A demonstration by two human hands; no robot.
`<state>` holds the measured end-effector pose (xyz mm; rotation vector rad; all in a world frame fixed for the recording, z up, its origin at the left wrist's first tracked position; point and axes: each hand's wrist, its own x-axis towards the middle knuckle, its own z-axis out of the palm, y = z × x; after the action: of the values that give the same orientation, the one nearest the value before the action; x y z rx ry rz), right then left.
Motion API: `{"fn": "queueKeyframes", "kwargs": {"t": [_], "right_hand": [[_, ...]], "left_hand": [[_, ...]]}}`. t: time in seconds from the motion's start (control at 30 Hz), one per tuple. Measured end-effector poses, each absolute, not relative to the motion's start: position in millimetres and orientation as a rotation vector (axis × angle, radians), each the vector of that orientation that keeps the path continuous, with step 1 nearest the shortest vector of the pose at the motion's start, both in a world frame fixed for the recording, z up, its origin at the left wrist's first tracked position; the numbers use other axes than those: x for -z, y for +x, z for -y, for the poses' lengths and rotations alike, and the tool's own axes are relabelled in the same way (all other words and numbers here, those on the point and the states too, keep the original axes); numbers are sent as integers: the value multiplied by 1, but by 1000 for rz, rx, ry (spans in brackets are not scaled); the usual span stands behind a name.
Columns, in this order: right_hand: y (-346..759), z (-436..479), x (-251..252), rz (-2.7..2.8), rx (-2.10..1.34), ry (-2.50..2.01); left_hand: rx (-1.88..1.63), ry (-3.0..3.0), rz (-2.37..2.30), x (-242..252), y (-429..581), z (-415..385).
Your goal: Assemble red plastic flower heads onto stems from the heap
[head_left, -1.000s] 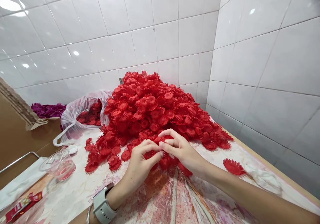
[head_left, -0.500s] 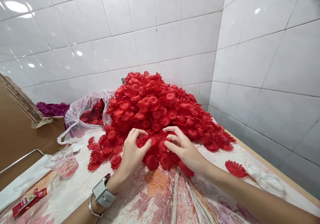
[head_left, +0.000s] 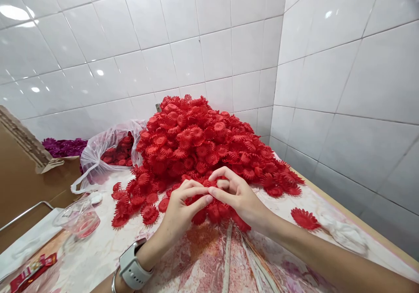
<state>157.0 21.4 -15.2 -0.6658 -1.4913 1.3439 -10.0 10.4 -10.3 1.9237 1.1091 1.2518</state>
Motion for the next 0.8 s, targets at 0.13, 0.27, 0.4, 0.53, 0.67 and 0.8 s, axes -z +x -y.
{"fn": "queueKeyframes", "kwargs": {"t": [0.13, 0.27, 0.4, 0.53, 0.67, 0.8], "right_hand": [[156, -20, 15, 1482, -1451, -600], [157, -22, 14, 1524, -1481, -604], [163, -30, 14, 1577, -1543, -572], [171, -39, 13, 1681, -1641, -522], [175, -46, 11, 1735, -1722, -494], [174, -50, 12, 1730, -1765, -464]], "left_hand": [[-1222, 1810, -1078, 10, -9, -8], [-1222, 1831, -1101, 7, -10, -11], [-1189, 1931, -1103, 0, -14, -16], [-1162, 2031, -1113, -4, -15, -15], [-1138, 2073, -1138, -3, -13, -12], [-1126, 2141, -1175, 0, -13, -14]]}}
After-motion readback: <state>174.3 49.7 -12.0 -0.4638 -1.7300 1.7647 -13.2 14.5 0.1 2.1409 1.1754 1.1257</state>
